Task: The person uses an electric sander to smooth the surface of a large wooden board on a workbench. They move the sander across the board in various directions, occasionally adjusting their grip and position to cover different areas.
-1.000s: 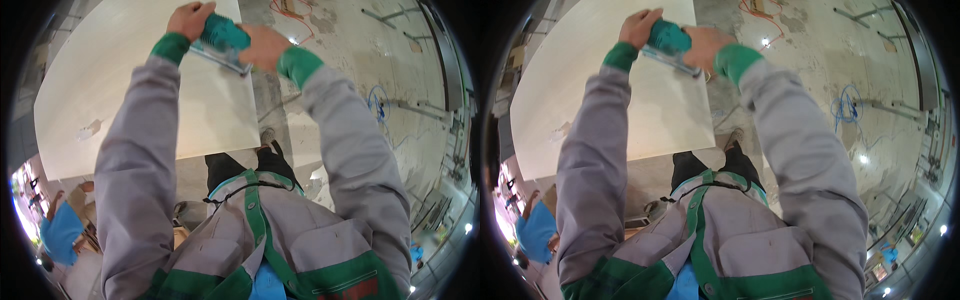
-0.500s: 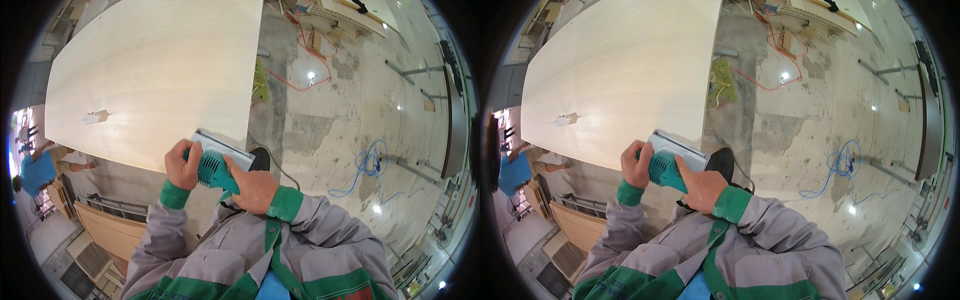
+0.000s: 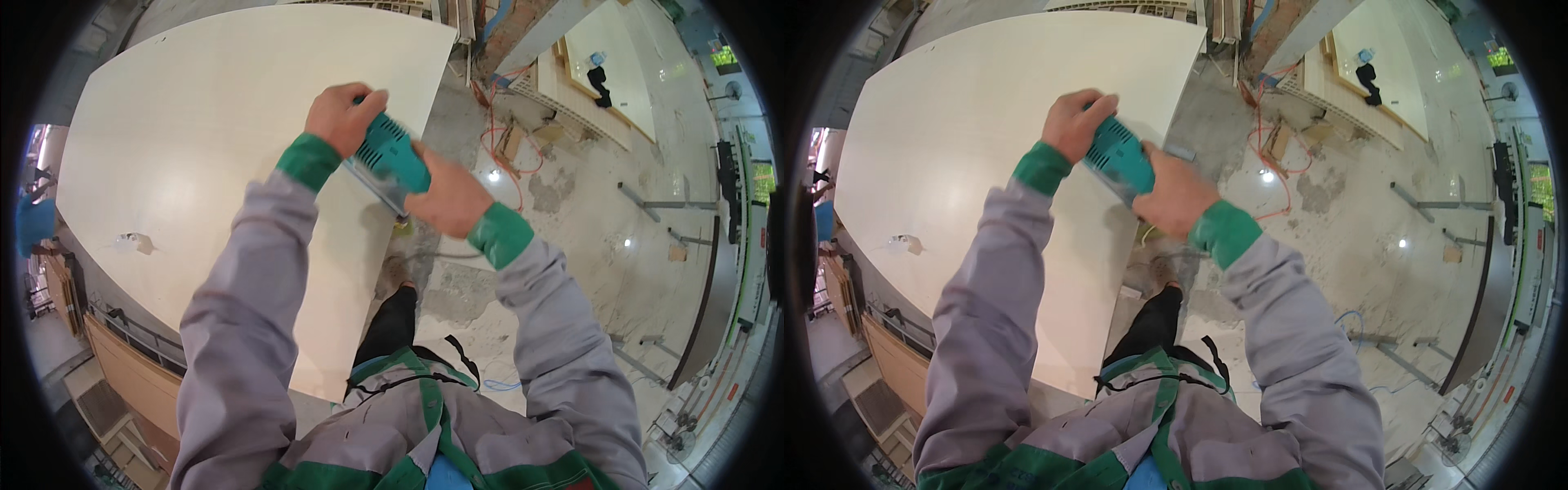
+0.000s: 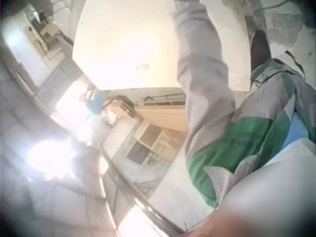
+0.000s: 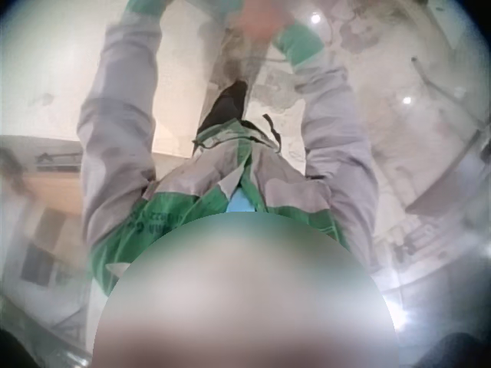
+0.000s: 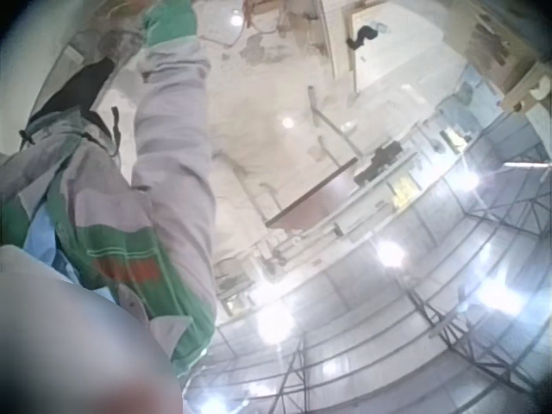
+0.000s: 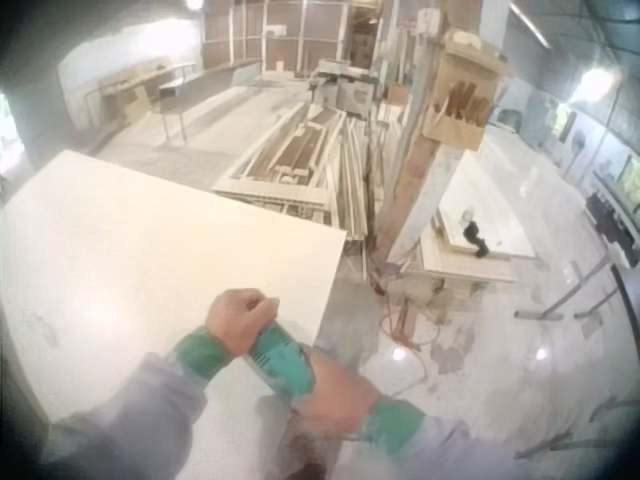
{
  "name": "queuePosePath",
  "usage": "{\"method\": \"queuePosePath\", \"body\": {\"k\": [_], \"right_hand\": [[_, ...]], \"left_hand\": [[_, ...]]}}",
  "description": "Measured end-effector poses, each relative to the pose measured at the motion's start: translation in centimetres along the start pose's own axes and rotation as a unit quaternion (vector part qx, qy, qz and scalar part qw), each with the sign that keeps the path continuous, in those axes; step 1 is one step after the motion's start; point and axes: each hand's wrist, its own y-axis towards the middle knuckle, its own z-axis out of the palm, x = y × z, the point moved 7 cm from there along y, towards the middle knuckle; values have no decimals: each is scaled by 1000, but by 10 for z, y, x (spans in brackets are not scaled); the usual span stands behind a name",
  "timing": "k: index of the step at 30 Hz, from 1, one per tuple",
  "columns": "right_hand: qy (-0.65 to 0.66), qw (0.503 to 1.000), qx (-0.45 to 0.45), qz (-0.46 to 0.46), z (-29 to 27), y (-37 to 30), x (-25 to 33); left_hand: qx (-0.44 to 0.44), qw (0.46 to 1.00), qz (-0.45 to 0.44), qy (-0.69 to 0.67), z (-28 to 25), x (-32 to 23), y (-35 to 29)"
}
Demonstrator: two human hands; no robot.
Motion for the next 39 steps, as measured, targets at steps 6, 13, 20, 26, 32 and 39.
{"method": "queuePosePath", "body": {"k": [6,13,20,26,32,39], "right_hand": [[43,997,50,33,-79,82,-16],[8,983,176,-45,-5,79,-5],[42,953,288,-86,8,77,35],[76,980,175,-51,-70,158,-22],[80,996,41,-23,-168,246,-69],[27,998,53,-16,-196,220,-67]], "left_hand": [[-24,997,-31,64,27,-10,125],[-48,993,-64,86,-32,14,39],[-135,953,-252,103,-62,27,16],[-106,978,-146,101,-15,11,180],[6,976,-86,198,39,-22,355],[-40,970,-23,238,70,-82,322]]}}
